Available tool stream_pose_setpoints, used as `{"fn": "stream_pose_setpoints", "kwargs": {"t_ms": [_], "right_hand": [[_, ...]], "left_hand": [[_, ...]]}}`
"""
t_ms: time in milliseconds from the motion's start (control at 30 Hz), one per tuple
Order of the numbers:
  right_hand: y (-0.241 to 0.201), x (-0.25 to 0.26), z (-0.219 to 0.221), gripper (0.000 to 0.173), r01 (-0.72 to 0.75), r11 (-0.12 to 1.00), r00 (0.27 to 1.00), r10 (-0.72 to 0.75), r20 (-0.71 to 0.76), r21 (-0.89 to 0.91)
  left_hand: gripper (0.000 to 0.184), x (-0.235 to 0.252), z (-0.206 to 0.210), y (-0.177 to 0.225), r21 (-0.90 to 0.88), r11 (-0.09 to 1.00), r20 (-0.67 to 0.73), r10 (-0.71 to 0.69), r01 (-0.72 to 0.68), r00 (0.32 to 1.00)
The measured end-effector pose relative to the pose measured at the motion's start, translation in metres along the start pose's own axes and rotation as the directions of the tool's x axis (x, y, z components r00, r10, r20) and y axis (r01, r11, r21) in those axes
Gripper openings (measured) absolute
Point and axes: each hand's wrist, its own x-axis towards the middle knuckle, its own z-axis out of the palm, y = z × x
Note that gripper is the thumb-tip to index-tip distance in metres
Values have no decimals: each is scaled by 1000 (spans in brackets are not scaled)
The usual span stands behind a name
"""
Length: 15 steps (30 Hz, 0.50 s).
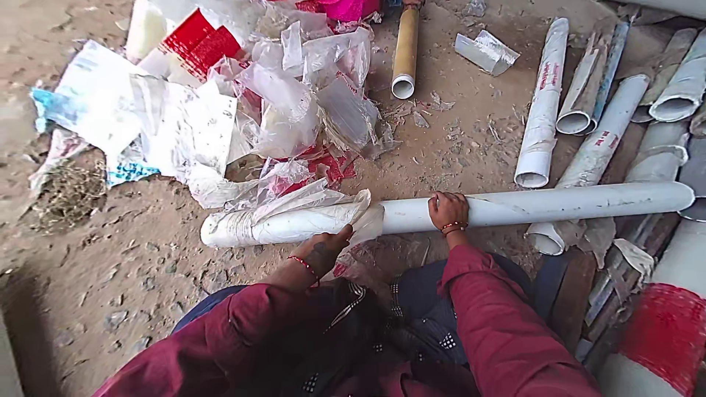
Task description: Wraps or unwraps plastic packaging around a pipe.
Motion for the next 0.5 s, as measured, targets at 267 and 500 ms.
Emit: {"fn": "stream_pose_setpoints", "kwargs": {"t_ms": [267,500], "right_hand": [[7,-7,23,36,159,987,951,-156,-267,-11],[-9,-2,8,38,10,997,999,-7,36,-79]], "left_hand": [[33,-75,-10,-147,-255,967,-140,-48,11,989],[49,24,0,-229,-228,973,-184,-79,35,980]]}}
